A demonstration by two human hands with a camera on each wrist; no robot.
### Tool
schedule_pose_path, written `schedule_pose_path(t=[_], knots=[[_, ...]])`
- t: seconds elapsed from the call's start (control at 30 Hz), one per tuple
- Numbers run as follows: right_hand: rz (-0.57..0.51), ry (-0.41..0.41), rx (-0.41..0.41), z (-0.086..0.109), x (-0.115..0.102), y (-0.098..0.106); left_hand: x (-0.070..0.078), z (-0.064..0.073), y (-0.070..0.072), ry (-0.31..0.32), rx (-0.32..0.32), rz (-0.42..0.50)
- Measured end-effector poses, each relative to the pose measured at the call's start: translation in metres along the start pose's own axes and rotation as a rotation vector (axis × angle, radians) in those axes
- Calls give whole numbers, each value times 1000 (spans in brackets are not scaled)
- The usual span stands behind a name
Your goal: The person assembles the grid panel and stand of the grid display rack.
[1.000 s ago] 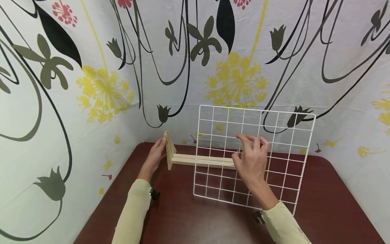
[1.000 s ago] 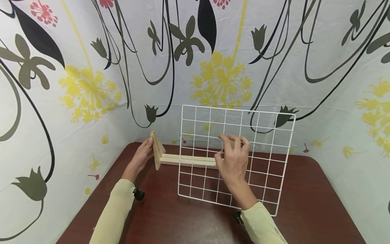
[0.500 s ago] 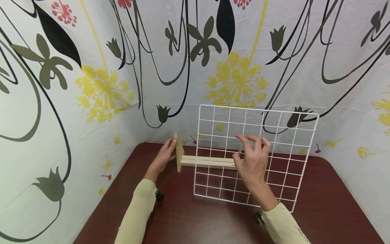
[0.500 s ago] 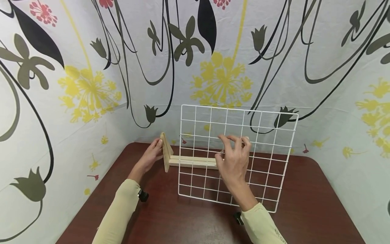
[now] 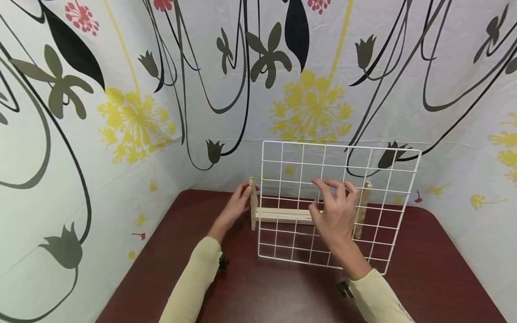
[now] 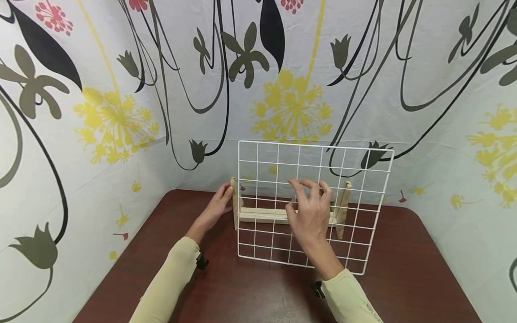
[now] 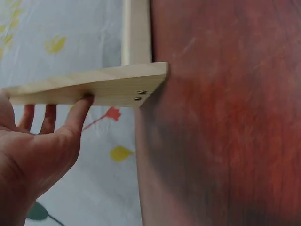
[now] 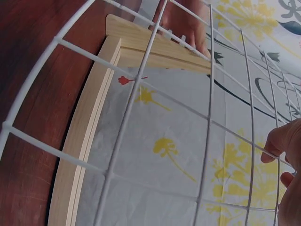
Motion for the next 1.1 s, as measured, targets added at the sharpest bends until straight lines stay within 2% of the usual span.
schedule_pose_path(t=[0.07, 0.2, 0.37, 0.5, 0.67, 0.77, 0.9, 1.1], knots=[[-2, 7, 2, 0, 1, 0, 0, -3, -4, -37, 48, -58], [-4, 18, 6, -2, 3, -1, 2, -6, -10, -73, 77, -107], [17, 35, -19, -12, 11, -1, 2, -11, -12, -77, 93, -148], [41, 56, -55, -25, 19, 1, 5, -10, -12, -104, 101, -200], [55, 79, -63, -44, 22, 6, 9, -8, -12, -132, 101, -249], [71, 97, -68, -54, 21, 9, 10, -7, -11, -129, 103, -257], [87, 133, -66, -66, 19, 11, 10, -8, -11, -113, 95, -225], [67, 165, -33, -85, 14, 13, 11, -7, -10, -116, 96, -213]])
Point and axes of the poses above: each hand's wrist, its own z-axis away from the middle knuckle, its own y-axis out of the back of the hand, x = y × z, the point moved 8 cm from there along -z, towards the middle knuckle, and after that the axes turned 10 degrees about y, right-handed, at the moved point
